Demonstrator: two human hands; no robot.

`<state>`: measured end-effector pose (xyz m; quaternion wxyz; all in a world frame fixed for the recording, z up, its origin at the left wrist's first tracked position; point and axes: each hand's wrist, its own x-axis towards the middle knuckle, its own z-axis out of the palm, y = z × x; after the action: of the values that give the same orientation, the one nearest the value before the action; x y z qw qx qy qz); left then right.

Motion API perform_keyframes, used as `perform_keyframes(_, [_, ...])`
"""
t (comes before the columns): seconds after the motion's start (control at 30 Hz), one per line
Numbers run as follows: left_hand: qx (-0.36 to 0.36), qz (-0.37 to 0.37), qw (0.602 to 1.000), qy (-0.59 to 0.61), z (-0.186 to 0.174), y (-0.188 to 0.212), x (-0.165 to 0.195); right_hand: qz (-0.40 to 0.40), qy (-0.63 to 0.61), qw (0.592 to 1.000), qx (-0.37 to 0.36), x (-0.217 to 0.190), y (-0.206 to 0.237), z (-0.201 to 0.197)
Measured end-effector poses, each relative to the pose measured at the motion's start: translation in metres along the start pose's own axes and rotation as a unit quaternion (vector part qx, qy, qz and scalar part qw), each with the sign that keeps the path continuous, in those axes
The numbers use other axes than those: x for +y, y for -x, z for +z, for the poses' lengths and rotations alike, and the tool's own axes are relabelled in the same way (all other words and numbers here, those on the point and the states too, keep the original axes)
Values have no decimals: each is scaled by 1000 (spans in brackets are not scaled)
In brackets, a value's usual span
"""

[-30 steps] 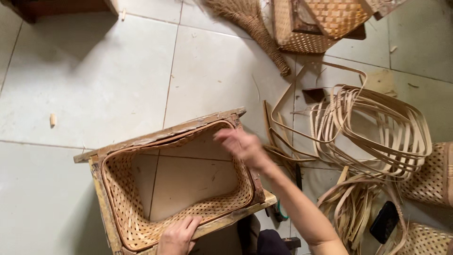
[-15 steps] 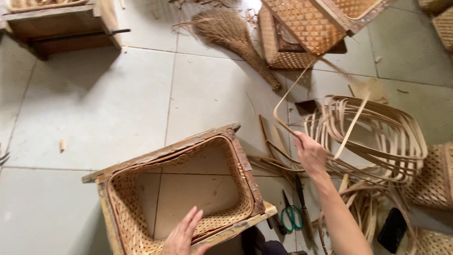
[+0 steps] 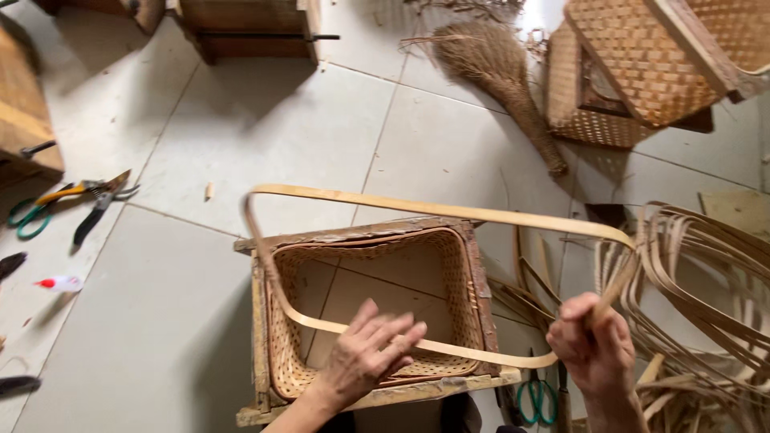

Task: The person sits on the floor with a woven bamboo basket held in a wooden frame. They bend a thin bamboo strip around the basket rim, press it into place, trim the strip with scissors, and tuck and secure the ends along the rim.

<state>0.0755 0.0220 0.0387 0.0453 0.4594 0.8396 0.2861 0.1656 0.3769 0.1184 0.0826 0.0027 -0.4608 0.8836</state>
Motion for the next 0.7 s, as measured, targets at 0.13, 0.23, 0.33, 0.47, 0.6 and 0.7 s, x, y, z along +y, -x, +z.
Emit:
perform_keyframes(0.13, [5, -33, 982, 183, 15, 21, -7, 42, 287, 957, 28, 15, -61, 23])
perform_keyframes(0.23, [-98, -70, 979, 162, 41, 20, -17, -59, 518, 853, -33, 32, -113, 47])
perform_keyframes(0.33, [-176, -116, 960, 186, 64, 20, -22, -63, 656, 747, -86, 55, -134, 69])
perform_keyframes(0.47, [-219, -112, 942, 227, 77, 24, -29, -56, 706, 694, -129, 80, -148, 74])
perform_keyframes(0.6, [-235, -74, 937, 246, 75, 19, -31, -9, 713, 681, -167, 104, -159, 67])
perform_keyframes(0.7, [-235, -65, 933, 263, 63, 15, -33, -23, 736, 655, -170, 124, -165, 65])
